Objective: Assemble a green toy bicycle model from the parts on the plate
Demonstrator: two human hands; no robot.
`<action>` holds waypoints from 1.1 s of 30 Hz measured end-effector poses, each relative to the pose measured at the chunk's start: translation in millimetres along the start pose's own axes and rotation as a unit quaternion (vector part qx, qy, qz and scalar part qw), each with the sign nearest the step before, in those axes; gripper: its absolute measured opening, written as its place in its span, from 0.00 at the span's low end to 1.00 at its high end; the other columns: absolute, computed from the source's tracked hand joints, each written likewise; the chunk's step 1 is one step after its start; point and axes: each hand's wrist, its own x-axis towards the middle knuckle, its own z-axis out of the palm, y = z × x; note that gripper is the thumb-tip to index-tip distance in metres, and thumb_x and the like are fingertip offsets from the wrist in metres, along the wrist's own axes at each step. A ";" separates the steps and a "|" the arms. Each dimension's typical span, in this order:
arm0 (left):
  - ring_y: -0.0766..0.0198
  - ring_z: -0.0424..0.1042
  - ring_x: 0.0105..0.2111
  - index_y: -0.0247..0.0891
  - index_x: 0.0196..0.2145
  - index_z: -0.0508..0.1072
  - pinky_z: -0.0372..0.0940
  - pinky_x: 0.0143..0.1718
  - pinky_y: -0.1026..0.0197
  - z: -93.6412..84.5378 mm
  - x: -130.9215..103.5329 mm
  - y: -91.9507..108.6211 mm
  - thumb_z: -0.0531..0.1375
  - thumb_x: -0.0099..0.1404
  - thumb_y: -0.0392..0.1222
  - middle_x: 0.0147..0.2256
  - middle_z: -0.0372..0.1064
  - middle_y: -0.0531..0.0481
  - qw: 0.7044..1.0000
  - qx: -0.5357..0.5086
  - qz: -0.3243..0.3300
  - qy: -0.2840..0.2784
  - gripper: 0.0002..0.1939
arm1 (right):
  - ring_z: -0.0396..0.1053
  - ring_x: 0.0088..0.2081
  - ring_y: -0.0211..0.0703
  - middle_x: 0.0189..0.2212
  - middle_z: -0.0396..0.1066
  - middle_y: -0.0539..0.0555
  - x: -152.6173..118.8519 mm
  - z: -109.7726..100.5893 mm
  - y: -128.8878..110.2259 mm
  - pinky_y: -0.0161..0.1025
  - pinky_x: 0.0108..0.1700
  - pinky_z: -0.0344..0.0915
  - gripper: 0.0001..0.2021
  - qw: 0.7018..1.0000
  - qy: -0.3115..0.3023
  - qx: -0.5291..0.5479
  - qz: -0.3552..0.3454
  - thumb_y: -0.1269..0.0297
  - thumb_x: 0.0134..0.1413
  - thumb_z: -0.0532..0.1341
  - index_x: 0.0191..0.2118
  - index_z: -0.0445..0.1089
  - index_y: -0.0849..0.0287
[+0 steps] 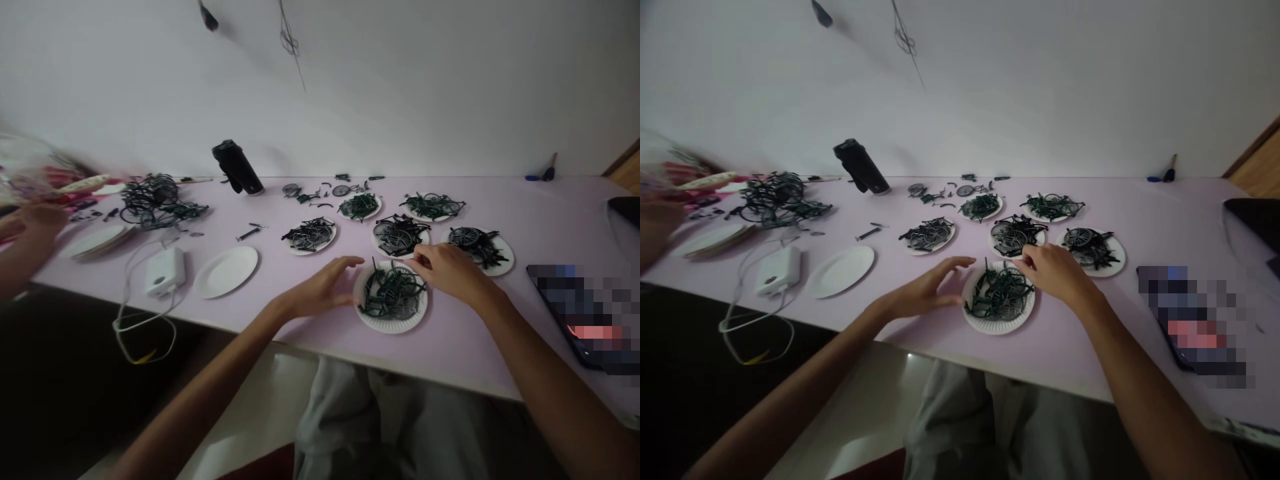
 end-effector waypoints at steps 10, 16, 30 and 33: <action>0.57 0.70 0.44 0.35 0.43 0.73 0.65 0.49 0.52 -3.4 92.2 -10.9 0.53 0.69 0.33 0.42 0.72 0.43 0.976 0.083 0.202 0.016 0.10 | 0.71 0.34 0.41 0.35 0.74 0.51 3.8 11.7 1.6 0.36 0.36 0.59 0.07 0.999 -0.024 0.042 -0.013 0.60 0.64 0.58 0.38 0.70 0.56; 0.56 0.70 0.46 0.36 0.48 0.70 0.64 0.51 0.52 -2.0 75.2 -19.6 0.53 0.59 0.25 0.46 0.71 0.42 0.979 0.074 0.192 0.001 0.20 | 0.72 0.32 0.44 0.29 0.75 0.51 5.6 16.3 3.5 0.38 0.34 0.59 0.05 0.998 -0.048 0.043 0.007 0.62 0.64 0.59 0.39 0.71 0.55; 0.58 0.70 0.42 0.37 0.40 0.73 0.64 0.49 0.54 -9.0 71.5 -24.6 0.53 0.66 0.28 0.42 0.73 0.45 0.983 0.073 0.171 0.006 0.11 | 0.72 0.31 0.42 0.30 0.75 0.50 5.4 6.9 -5.7 0.37 0.32 0.60 0.04 0.992 -0.076 0.058 0.077 0.65 0.63 0.58 0.38 0.71 0.53; 0.59 0.70 0.42 0.37 0.40 0.74 0.64 0.49 0.54 -8.1 71.4 -24.3 0.53 0.66 0.28 0.41 0.73 0.44 0.983 0.068 0.169 0.009 0.11 | 0.72 0.31 0.42 0.31 0.76 0.50 5.3 7.6 -5.6 0.37 0.32 0.61 0.04 0.993 -0.068 0.054 0.076 0.67 0.62 0.58 0.38 0.71 0.54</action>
